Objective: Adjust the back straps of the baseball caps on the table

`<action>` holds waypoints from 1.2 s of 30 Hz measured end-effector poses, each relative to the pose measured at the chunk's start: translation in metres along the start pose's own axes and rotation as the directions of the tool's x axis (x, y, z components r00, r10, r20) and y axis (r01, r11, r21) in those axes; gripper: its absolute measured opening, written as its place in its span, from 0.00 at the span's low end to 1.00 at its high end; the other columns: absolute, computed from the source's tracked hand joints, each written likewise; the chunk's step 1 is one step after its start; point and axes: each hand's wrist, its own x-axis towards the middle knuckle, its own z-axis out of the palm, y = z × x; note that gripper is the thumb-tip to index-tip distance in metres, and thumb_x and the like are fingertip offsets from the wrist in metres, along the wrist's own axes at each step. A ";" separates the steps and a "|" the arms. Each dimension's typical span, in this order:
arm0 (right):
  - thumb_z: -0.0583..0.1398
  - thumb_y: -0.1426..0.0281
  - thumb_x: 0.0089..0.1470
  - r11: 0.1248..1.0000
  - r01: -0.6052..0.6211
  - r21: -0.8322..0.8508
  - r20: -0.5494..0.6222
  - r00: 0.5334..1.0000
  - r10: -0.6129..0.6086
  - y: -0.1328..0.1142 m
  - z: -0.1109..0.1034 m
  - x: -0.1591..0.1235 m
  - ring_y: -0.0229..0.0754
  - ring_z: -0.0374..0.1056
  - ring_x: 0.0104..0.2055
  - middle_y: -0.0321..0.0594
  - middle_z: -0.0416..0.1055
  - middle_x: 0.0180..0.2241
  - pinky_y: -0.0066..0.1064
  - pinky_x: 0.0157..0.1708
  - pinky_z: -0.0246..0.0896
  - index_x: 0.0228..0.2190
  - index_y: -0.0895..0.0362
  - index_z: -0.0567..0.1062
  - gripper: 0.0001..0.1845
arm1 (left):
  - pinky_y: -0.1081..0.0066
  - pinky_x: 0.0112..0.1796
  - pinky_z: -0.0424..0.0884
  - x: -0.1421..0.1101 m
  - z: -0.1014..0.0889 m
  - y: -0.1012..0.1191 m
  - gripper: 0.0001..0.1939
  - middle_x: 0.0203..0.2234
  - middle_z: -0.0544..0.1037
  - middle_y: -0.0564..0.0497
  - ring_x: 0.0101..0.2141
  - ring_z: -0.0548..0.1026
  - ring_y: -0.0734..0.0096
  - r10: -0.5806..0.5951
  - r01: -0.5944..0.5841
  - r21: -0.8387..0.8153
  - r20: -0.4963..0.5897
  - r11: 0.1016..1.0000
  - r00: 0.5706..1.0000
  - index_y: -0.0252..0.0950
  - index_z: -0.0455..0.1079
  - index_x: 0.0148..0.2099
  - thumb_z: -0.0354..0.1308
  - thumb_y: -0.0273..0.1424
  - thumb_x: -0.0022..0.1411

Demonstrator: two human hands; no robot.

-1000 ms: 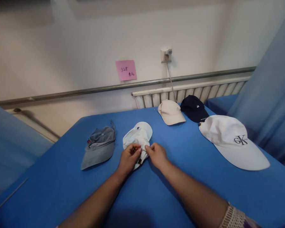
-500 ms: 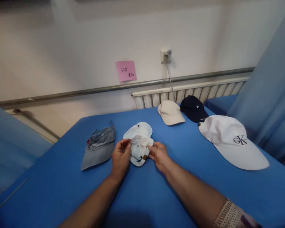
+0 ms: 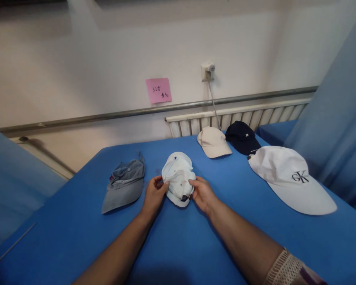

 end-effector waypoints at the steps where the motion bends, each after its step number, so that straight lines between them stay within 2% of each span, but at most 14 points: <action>1: 0.65 0.75 0.41 1.000 0.002 -0.004 0.018 1.000 -0.002 0.000 0.000 0.000 0.44 0.74 0.33 0.41 0.78 0.32 0.32 0.35 0.70 0.32 0.58 0.76 0.11 | 0.66 0.38 0.73 0.000 0.000 0.001 0.21 0.38 0.78 0.44 0.36 0.77 0.65 -0.006 0.006 0.003 0.007 1.000 1.000 0.32 0.67 0.46 0.66 0.35 0.50; 4: 0.62 0.72 0.41 0.990 0.044 -0.135 0.012 0.999 -0.043 0.002 -0.002 0.004 0.47 0.74 0.35 0.42 0.78 0.32 0.34 0.35 0.69 0.31 0.58 0.74 0.10 | 0.69 0.36 0.72 0.000 -0.002 0.008 0.17 0.32 0.77 0.48 0.32 0.76 0.68 0.003 -0.002 -0.018 0.032 1.000 0.999 0.32 0.68 0.40 0.65 0.36 0.51; 6: 0.61 0.71 0.41 0.933 0.094 -0.346 -0.103 0.985 -0.137 0.005 -0.005 0.007 0.49 0.74 0.37 0.44 0.77 0.35 0.36 0.36 0.69 0.34 0.58 0.74 0.14 | 0.71 0.34 0.71 -0.002 -0.002 0.014 0.16 0.30 0.76 0.50 0.30 0.75 0.70 0.050 -0.050 -0.013 0.016 0.999 0.999 0.33 0.68 0.39 0.64 0.37 0.52; 8: 0.61 0.70 0.40 0.784 0.173 -0.597 -0.200 0.914 -0.354 0.005 -0.007 0.008 0.53 0.71 0.45 0.49 0.75 0.43 0.41 0.42 0.68 0.42 0.59 0.72 0.22 | 0.72 0.34 0.70 -0.005 -0.004 0.020 0.16 0.29 0.76 0.51 0.30 0.74 0.71 0.132 -0.132 0.009 -0.023 0.991 0.991 0.33 0.69 0.39 0.64 0.38 0.52; 9: 0.62 0.70 0.40 0.669 0.230 -0.707 -0.172 0.861 -0.478 0.004 -0.007 0.006 0.54 0.68 0.49 0.51 0.72 0.48 0.43 0.47 0.65 0.46 0.59 0.71 0.26 | 0.72 0.35 0.70 -0.008 -0.004 0.022 0.16 0.29 0.76 0.50 0.30 0.74 0.71 0.175 -0.175 0.019 -0.034 0.984 0.984 0.34 0.70 0.40 0.64 0.38 0.52; 12: 0.63 0.69 0.44 0.280 0.458 -0.844 0.187 0.740 -0.646 -0.001 -0.003 -0.003 0.53 0.59 0.59 0.50 0.64 0.57 0.47 0.57 0.54 0.52 0.55 0.68 0.31 | 0.72 0.35 0.70 -0.019 -0.004 0.028 0.16 0.31 0.76 0.50 0.31 0.74 0.70 0.252 -0.253 0.026 0.011 0.967 0.968 0.34 0.71 0.43 0.64 0.38 0.54; 15: 0.63 0.68 0.49 0.107 0.595 -0.796 0.457 0.709 -0.537 -0.003 0.003 -0.013 0.50 0.63 0.55 0.46 0.69 0.52 0.44 0.56 0.56 0.47 0.52 0.74 0.20 | 0.69 0.40 0.72 -0.030 -0.001 0.032 0.15 0.35 0.78 0.47 0.36 0.76 0.67 0.273 -0.278 0.004 0.180 0.961 0.945 0.36 0.74 0.45 0.62 0.38 0.57; 17: 0.61 0.69 0.52 0.123 0.612 -0.781 0.490 0.722 -0.489 -0.001 0.005 -0.015 0.47 0.68 0.48 0.43 0.74 0.44 0.41 0.51 0.59 0.40 0.52 0.76 0.12 | 0.65 0.47 0.70 -0.034 0.001 0.035 0.13 0.41 0.79 0.46 0.43 0.76 0.64 0.299 -0.310 -0.003 0.280 0.951 0.912 0.37 0.75 0.45 0.59 0.37 0.60; 20: 0.60 0.66 0.54 0.288 0.563 -0.775 0.381 0.779 -0.498 0.002 0.005 -0.012 0.44 0.69 0.40 0.40 0.75 0.35 0.36 0.44 0.62 0.34 0.53 0.76 0.07 | 0.63 0.55 0.65 -0.035 0.004 0.036 0.13 0.48 0.77 0.45 0.51 0.72 0.61 0.313 -0.334 0.006 0.330 0.943 0.890 0.39 0.76 0.46 0.59 0.36 0.60; 24: 0.60 0.60 0.53 0.559 0.444 -0.701 0.170 0.864 -0.474 0.003 0.000 -0.004 0.41 0.68 0.33 0.36 0.74 0.30 0.31 0.36 0.63 0.32 0.55 0.76 0.12 | 0.61 0.52 0.66 -0.030 0.004 0.031 0.15 0.45 0.79 0.45 0.48 0.74 0.60 0.203 -0.219 0.017 0.300 0.976 0.932 0.38 0.76 0.46 0.57 0.38 0.60; 27: 0.61 0.57 0.51 0.675 0.418 -0.608 0.078 0.877 -0.473 0.004 -0.002 -0.001 0.39 0.66 0.31 0.35 0.73 0.29 0.29 0.34 0.62 0.32 0.56 0.74 0.14 | 0.61 0.48 0.68 -0.028 0.004 0.028 0.16 0.42 0.79 0.46 0.43 0.75 0.60 0.206 -0.258 0.125 0.324 0.958 0.923 0.37 0.75 0.46 0.62 0.36 0.55; 31: 0.61 0.55 0.51 0.715 0.398 -0.575 0.040 0.886 -0.461 0.004 -0.002 -0.002 0.39 0.66 0.30 0.35 0.72 0.28 0.29 0.34 0.62 0.32 0.56 0.74 0.16 | 0.65 0.43 0.68 -0.029 0.003 0.030 0.13 0.35 0.78 0.48 0.39 0.73 0.62 0.288 -0.417 0.283 0.404 0.864 0.869 0.39 0.76 0.42 0.64 0.32 0.52; 33: 0.61 0.55 0.51 0.687 0.414 -0.598 0.052 0.875 -0.482 0.003 -0.001 -0.002 0.39 0.66 0.30 0.35 0.72 0.28 0.29 0.34 0.62 0.31 0.56 0.74 0.17 | 0.67 0.39 0.68 -0.031 0.002 0.033 0.06 0.30 0.77 0.49 0.35 0.73 0.63 0.320 -0.447 0.295 0.393 0.844 0.862 0.39 0.76 0.36 0.60 0.33 0.56; 36: 0.61 0.55 0.50 0.616 0.437 -0.656 0.052 0.840 -0.540 -0.001 -0.002 0.000 0.39 0.66 0.31 0.35 0.73 0.28 0.29 0.34 0.62 0.31 0.56 0.75 0.17 | 0.69 0.36 0.66 -0.030 -0.002 0.037 0.07 0.28 0.75 0.50 0.32 0.71 0.66 0.369 -0.464 0.265 0.339 0.846 0.866 0.38 0.73 0.32 0.57 0.34 0.59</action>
